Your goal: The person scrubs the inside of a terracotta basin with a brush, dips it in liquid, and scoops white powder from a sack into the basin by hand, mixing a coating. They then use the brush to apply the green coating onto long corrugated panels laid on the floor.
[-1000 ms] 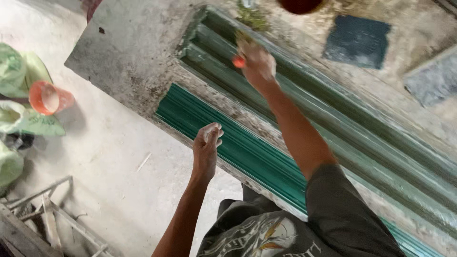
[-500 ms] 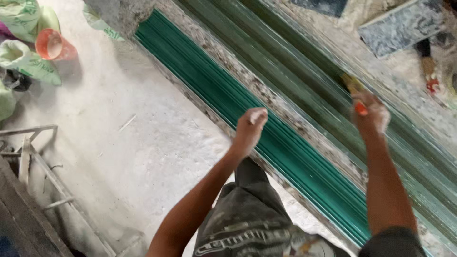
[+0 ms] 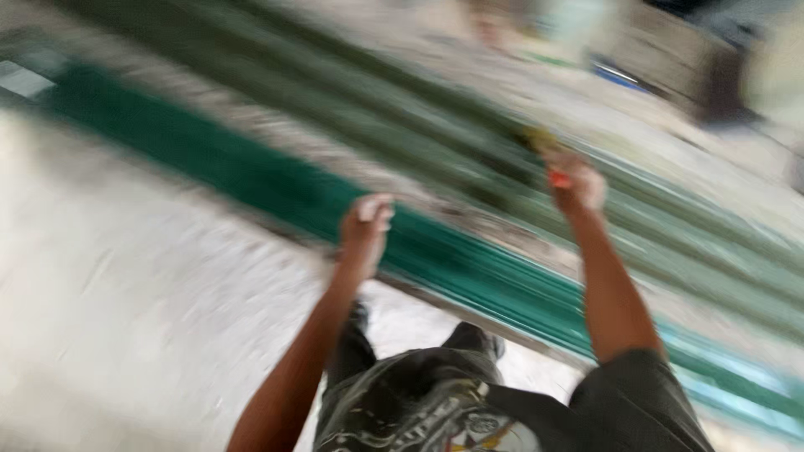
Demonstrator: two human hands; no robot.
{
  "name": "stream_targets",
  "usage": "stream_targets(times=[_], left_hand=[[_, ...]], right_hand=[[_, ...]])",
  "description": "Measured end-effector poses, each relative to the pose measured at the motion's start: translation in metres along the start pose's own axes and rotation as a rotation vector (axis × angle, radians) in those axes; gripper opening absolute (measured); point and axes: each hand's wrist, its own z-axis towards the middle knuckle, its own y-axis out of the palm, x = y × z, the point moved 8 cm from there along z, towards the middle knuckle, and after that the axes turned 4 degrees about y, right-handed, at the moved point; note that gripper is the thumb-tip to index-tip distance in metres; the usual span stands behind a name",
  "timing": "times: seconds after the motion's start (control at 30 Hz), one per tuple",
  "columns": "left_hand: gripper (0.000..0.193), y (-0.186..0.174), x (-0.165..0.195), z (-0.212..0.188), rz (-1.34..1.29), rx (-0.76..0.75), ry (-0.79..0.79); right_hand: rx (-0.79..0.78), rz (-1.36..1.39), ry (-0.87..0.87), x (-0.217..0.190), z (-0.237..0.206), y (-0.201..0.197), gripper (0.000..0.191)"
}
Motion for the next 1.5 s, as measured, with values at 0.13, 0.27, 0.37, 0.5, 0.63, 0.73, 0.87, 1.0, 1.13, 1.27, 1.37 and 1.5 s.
stream_targets(times=[0.13, 0.27, 0.37, 0.5, 0.63, 0.73, 0.87, 1.0, 1.13, 1.27, 1.37, 1.5], left_hand=[[0.032, 0.098, -0.008, -0.023, 0.035, -0.105, 0.048], [0.037, 0.22, -0.036, -0.058, -0.013, -0.176, 0.05], [0.038, 0.311, -0.057, -0.09, 0.08, -0.24, 0.031], [0.036, 0.402, -0.067, -0.125, 0.211, -0.368, 0.057], [0.035, 0.441, -0.058, -0.14, 0.407, -0.414, 0.168], [0.034, 0.45, -0.06, -0.144, 0.441, -0.419, 0.166], [0.035, 0.45, -0.076, -0.146, 0.375, -0.336, 0.01], [0.034, 0.449, -0.079, -0.149, 0.462, -0.38, 0.007], [0.033, 0.435, -0.072, -0.14, 0.309, -0.401, 0.012], [0.035, 0.405, -0.075, -0.12, 0.274, -0.307, -0.095], [0.036, 0.382, -0.062, -0.101, 0.204, -0.346, -0.077], [0.039, 0.322, -0.033, -0.068, 0.229, -0.341, -0.055]], right_hand=[[0.129, -1.099, -0.605, -0.004, -0.05, -0.083, 0.021], [0.096, -0.867, -0.467, 0.014, -0.086, -0.208, 0.037], [0.157, -0.94, -0.472, 0.028, -0.112, -0.299, 0.042], [0.161, -1.005, -0.463, 0.082, -0.136, -0.412, 0.057], [0.246, -1.444, -0.257, 0.158, -0.154, -0.523, 0.052], [0.378, -1.347, -0.263, 0.175, -0.176, -0.606, 0.024], [0.48, -1.994, -0.228, 0.168, -0.176, -0.677, 0.021], [0.482, -1.018, 0.455, 0.187, -0.161, -0.744, 0.03], [0.447, -1.033, 0.246, 0.165, -0.137, -0.692, 0.032], [0.141, -1.563, 0.202, 0.162, -0.103, -0.58, 0.046], [0.169, -1.294, 0.041, 0.135, -0.073, -0.479, 0.045], [0.159, -1.108, 0.019, 0.104, -0.025, -0.327, 0.06]])
